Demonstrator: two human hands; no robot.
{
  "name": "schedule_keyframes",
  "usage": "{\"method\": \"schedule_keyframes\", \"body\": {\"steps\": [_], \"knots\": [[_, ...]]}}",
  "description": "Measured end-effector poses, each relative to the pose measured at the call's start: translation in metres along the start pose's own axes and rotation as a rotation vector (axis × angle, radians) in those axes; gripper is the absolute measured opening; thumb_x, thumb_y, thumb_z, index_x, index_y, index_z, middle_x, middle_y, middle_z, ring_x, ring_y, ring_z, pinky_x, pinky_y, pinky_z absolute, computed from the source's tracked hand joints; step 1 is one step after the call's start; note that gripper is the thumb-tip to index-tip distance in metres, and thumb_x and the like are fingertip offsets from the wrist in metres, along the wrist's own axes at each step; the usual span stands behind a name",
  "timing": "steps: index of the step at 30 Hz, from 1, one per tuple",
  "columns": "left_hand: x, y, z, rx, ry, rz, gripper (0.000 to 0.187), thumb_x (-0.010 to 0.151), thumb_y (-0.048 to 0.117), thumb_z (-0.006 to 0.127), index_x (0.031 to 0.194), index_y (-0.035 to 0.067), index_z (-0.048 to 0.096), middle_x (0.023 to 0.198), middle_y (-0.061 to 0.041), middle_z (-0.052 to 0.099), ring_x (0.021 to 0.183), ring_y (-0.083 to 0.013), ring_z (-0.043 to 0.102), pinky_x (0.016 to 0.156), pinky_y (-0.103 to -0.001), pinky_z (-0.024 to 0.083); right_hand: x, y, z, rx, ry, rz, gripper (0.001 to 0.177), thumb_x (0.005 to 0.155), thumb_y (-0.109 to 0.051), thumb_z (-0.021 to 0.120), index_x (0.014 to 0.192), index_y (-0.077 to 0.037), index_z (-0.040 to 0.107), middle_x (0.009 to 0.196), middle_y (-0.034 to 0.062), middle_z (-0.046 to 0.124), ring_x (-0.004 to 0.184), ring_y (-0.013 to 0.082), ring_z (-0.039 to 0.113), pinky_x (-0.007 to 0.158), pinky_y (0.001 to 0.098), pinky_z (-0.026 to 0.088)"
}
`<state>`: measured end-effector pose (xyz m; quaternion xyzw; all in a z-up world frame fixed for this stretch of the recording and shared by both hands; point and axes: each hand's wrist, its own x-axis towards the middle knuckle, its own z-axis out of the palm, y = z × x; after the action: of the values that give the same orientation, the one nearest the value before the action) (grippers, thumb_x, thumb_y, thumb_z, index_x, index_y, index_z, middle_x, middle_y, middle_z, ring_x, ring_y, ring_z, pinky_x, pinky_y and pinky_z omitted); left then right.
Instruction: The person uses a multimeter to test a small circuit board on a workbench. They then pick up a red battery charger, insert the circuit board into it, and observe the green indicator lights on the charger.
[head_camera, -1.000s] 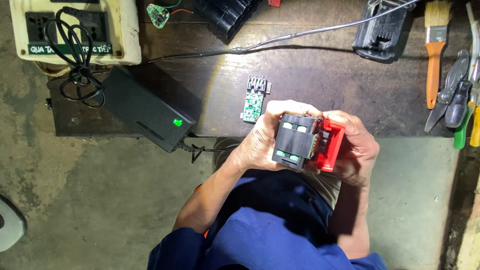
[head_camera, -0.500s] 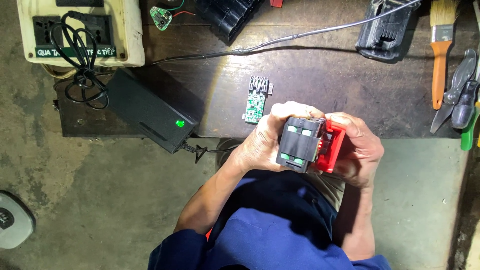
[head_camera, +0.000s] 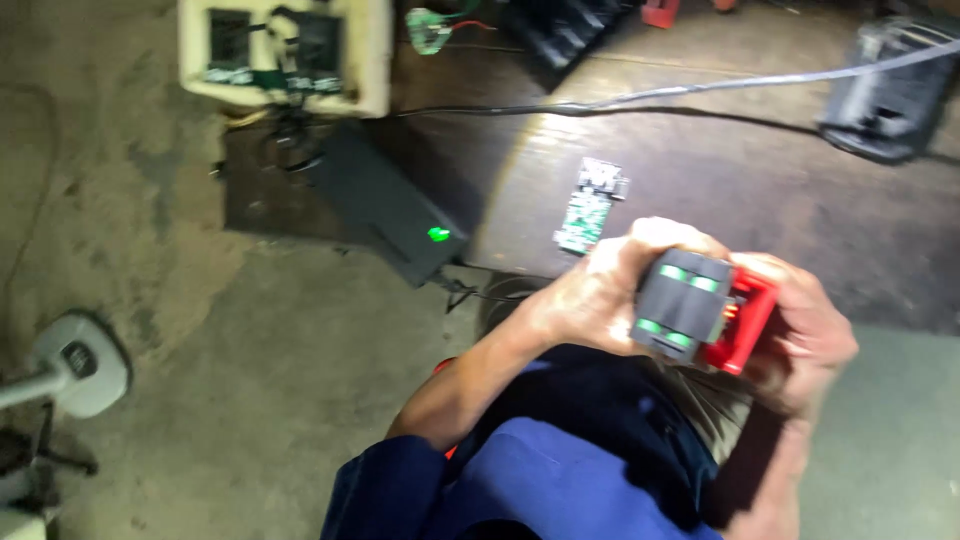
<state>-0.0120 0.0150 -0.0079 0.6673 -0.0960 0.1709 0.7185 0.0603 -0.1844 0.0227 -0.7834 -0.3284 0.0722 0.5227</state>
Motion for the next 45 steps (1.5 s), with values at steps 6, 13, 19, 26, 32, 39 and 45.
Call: {"method": "schedule_keyframes", "body": {"steps": [6, 13, 19, 26, 32, 39, 45], "knots": [[-0.001, 0.008, 0.001, -0.006, 0.022, -0.071, 0.096, 0.071, 0.040, 0.095, 0.145, 0.021, 0.037, 0.133, 0.002, 0.061, 0.113, -0.0108, 0.071, 0.104, -0.024, 0.058, 0.002, 0.007, 0.006, 0.088, 0.019, -0.066, 0.082, 0.086, -0.056, 0.054, 0.115, 0.020, 0.061, 0.114, 0.0289, 0.062, 0.107, 0.0376, 0.063, 0.100, 0.0454, 0.052], [-0.001, 0.004, 0.002, -0.014, 0.030, -0.068, 0.098, 0.070, 0.040, 0.095, 0.146, 0.022, 0.037, 0.136, 0.004, 0.056, 0.118, -0.0128, 0.068, 0.110, -0.027, 0.056, -0.013, 0.019, 0.000, -0.062, 0.049, -0.007, 0.089, 0.081, -0.061, 0.057, 0.126, 0.015, 0.063, 0.129, 0.0284, 0.063, 0.123, 0.0366, 0.062, 0.113, 0.0450, 0.051], [0.003, 0.019, -0.004, -0.016, -0.024, -0.113, 0.090, 0.075, 0.041, 0.089, 0.143, 0.022, 0.034, 0.123, 0.006, 0.054, 0.094, -0.0091, 0.060, 0.089, -0.025, 0.053, -0.010, 0.008, 0.004, 0.054, 0.039, 0.052, 0.088, 0.069, -0.038, 0.073, 0.135, 0.018, 0.055, 0.138, 0.0302, 0.055, 0.129, 0.0361, 0.057, 0.111, 0.0405, 0.049], [0.012, 0.009, -0.003, 0.113, -0.018, -0.154, 0.111, 0.078, 0.056, 0.080, 0.166, 0.023, 0.021, 0.157, -0.006, 0.047, 0.138, -0.0241, 0.060, 0.124, -0.038, 0.048, -0.011, 0.019, 0.005, 0.010, 0.148, 0.073, 0.083, 0.077, -0.030, 0.079, 0.143, 0.014, 0.056, 0.143, 0.0257, 0.057, 0.130, 0.0308, 0.056, 0.113, 0.0382, 0.048], [0.028, 0.015, 0.014, 0.266, 0.133, -0.233, 0.115, 0.066, 0.068, 0.071, 0.163, 0.023, 0.027, 0.146, -0.010, 0.052, 0.138, -0.0285, 0.056, 0.122, -0.041, 0.046, -0.006, 0.024, -0.010, -0.033, 0.224, 0.028, 0.087, 0.070, 0.016, 0.088, 0.149, 0.027, 0.054, 0.142, 0.0379, 0.059, 0.115, 0.0373, 0.061, 0.091, 0.0426, 0.059], [0.032, -0.027, 0.035, 0.469, 0.354, 0.056, 0.089, 0.078, 0.051, 0.078, 0.148, 0.007, 0.045, 0.142, -0.017, 0.059, 0.132, -0.0346, 0.061, 0.119, -0.046, 0.054, 0.008, 0.031, -0.007, -0.124, 0.324, -0.195, 0.080, 0.073, 0.031, 0.086, 0.145, 0.034, 0.052, 0.138, 0.0356, 0.040, 0.119, 0.0498, 0.056, 0.102, 0.0583, 0.057], [0.033, -0.004, 0.025, 0.524, 0.325, 0.047, 0.078, 0.081, 0.043, 0.085, 0.140, 0.003, 0.053, 0.133, -0.017, 0.065, 0.125, -0.0343, 0.064, 0.116, -0.044, 0.051, 0.018, -0.001, -0.022, -0.415, 0.232, -0.040, 0.085, 0.071, -0.011, 0.096, 0.146, 0.012, 0.063, 0.129, 0.0270, 0.057, 0.118, 0.0347, 0.059, 0.109, 0.0422, 0.049]]}}
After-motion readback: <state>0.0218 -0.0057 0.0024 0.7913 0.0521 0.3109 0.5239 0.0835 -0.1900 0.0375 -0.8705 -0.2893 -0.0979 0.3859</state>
